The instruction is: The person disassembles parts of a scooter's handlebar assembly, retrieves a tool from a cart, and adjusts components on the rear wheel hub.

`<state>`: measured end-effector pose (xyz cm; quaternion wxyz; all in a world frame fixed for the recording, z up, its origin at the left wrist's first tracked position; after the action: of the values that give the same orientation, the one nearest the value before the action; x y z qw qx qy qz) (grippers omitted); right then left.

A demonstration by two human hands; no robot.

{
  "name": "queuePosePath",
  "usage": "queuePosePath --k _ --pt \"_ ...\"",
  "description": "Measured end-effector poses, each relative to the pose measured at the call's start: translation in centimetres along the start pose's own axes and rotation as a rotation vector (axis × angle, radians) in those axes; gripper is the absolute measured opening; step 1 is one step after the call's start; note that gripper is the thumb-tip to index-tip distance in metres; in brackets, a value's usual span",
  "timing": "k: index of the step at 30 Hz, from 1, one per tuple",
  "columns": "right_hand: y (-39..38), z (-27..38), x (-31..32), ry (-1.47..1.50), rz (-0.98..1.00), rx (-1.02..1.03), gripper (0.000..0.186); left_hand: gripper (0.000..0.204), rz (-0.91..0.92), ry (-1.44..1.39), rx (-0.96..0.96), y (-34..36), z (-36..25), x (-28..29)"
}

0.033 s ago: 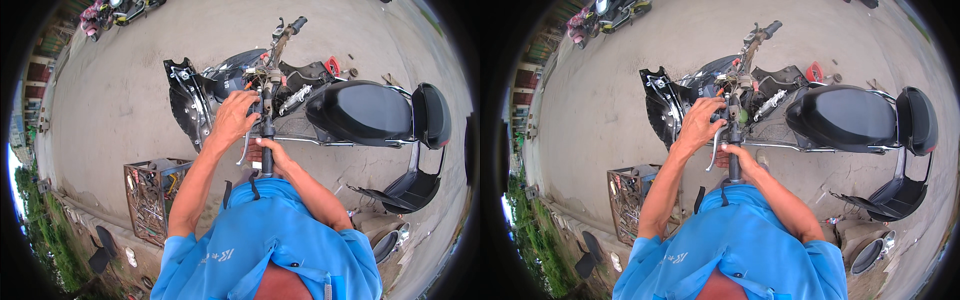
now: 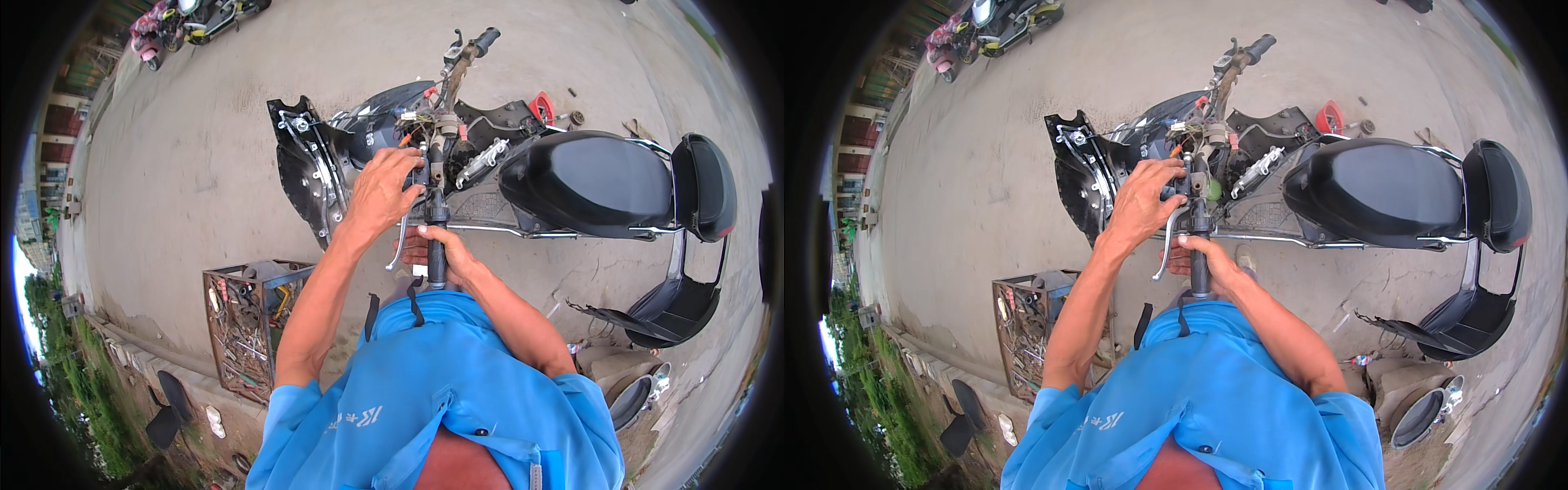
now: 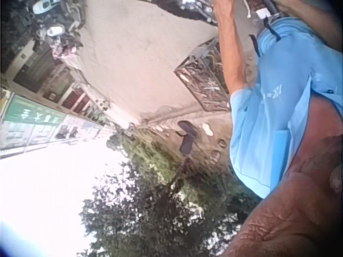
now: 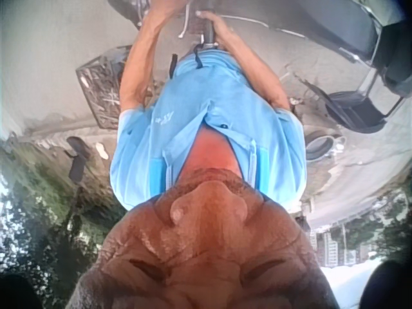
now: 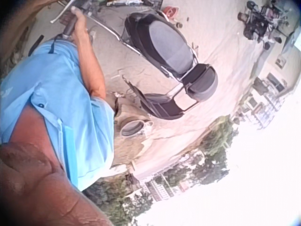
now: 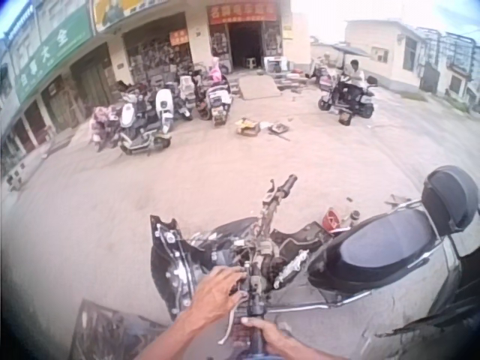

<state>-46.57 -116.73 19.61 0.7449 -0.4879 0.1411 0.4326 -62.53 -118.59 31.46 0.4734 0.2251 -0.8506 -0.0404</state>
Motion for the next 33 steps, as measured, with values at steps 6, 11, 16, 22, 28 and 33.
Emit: queuePosePath --k 6,11,16,22,28,33 --pt "0.4 0.1 0.9 -0.192 -0.15 0.019 0.038 0.039 -0.015 0.021 -0.044 0.3 0.1 0.1" --pt "-0.5 0.5 -1.7 0.184 -0.081 -0.043 0.028 0.038 -0.012 0.033 -0.047 0.1 0.1 -0.1" --pt "0.3 0.0 0.3 -0.02 -0.087 0.049 0.027 0.036 -0.037 0.036 -0.051 0.1 -0.2 0.0" --pt "0.0 0.4 -0.5 0.085 0.014 0.008 0.036 0.035 -0.031 0.039 -0.036 0.1 -0.5 0.1" --pt "0.4 0.1 0.0 0.023 0.074 0.016 0.049 0.032 -0.037 0.074 -0.038 0.1 -0.9 0.0" --pt "0.2 0.4 -0.2 0.03 0.058 0.031 0.04 0.033 -0.045 0.106 -0.04 0.2 -1.2 0.0"
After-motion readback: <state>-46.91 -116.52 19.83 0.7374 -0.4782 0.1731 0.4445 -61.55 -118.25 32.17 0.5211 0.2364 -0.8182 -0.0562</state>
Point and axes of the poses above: each hand's wrist, its own y-axis towards the middle knuckle, its own x-axis out of the back of the hand, z = x × y, the point moved 4 cm from there along y, towards the middle knuckle, and after that the axes turned 3 degrees about -z, right-handed, at the moved point
